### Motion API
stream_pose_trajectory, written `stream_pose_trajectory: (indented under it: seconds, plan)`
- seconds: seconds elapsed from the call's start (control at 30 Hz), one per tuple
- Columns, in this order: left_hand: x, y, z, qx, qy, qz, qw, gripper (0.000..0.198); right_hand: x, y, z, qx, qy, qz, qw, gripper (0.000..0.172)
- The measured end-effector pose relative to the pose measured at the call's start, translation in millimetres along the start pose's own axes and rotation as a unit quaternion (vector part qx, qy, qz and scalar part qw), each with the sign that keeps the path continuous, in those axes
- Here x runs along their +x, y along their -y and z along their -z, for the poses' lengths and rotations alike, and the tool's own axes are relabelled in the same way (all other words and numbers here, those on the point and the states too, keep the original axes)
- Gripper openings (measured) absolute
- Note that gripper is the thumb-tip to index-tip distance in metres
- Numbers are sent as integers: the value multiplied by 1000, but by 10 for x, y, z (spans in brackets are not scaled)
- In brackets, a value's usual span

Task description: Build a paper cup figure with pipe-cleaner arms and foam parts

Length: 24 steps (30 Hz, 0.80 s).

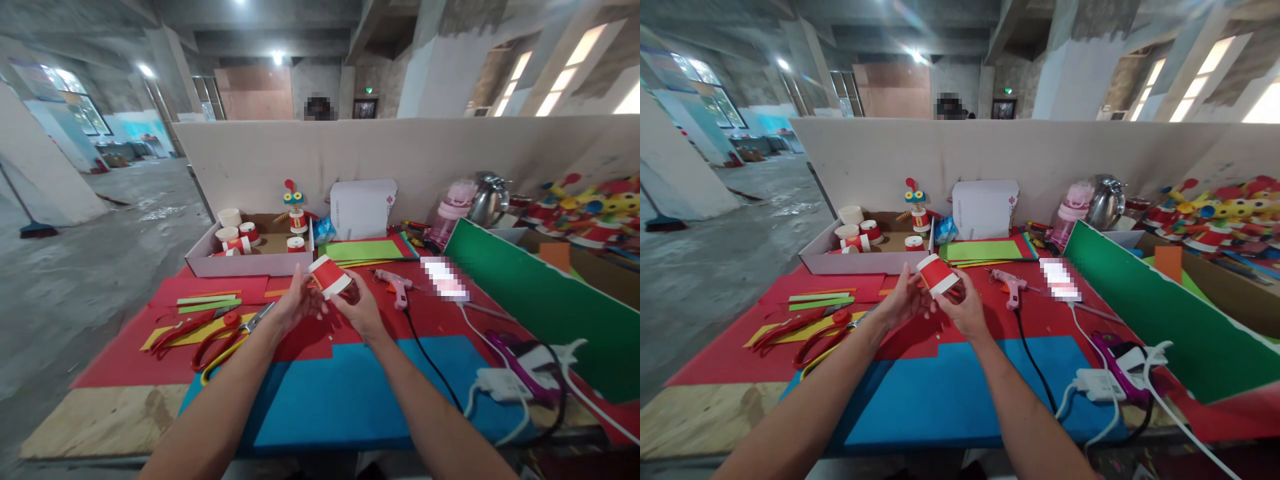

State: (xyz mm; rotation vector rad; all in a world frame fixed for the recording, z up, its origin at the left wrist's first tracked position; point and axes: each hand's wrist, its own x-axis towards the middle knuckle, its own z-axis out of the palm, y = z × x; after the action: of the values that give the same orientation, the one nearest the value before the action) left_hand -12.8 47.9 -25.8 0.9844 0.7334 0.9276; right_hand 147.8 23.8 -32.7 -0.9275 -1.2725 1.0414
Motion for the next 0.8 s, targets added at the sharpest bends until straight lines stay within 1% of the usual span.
stream_pose_trajectory:
  seconds: [0.03,0.07,0.1,0.17,0.2,0.23,0.27,0.3,0.37,0.47,0.57,0.63,0.67,0.73,0.8]
  plan:
    - [-9,-12,-11,50,-42,-49,997,69,15,-1,8,14,-26,-12,999,55]
    - [-20,-21,-22,111,-78,-105,985,68,27,-4,16,25,-49,-23,998,53]
    - [-31,-25,-35,179,-99,-162,965,72,35,-10,22,32,-65,-33,997,51]
    - [-47,-14,-64,312,-100,-254,910,88,40,-30,24,41,-71,-51,995,50]
    - [-49,2,-79,362,-95,-283,883,93,37,-44,18,42,-67,-59,995,50]
    - [-45,24,-92,396,-99,-302,862,95,31,-59,7,41,-62,-65,995,51]
    - [-36,48,-102,415,-111,-312,847,93,23,-76,-8,38,-56,-68,995,52]
    - [-24,73,-108,425,-130,-315,839,90,15,-93,-24,33,-49,-67,996,54]
    - [3,115,-103,432,-165,-310,831,83,-3,-126,-58,21,-30,-64,997,59]
    - [28,147,-76,421,-178,-307,835,78,-27,-165,-88,-6,-3,-70,998,67]
    - [33,149,-57,389,-176,-307,851,75,-40,-178,-82,-64,-4,-65,996,69]
    - [33,135,-54,376,-178,-293,861,75,-32,-163,-58,-96,-6,-63,993,70]
    - [33,121,-55,363,-184,-279,870,75,-22,-148,-39,-92,1,-67,993,69]
    - [29,85,-56,301,-190,-234,905,73,4,-98,11,-52,24,-77,995,64]
    - [18,44,-58,199,-165,-166,952,66,27,-30,69,-28,44,-63,997,60]
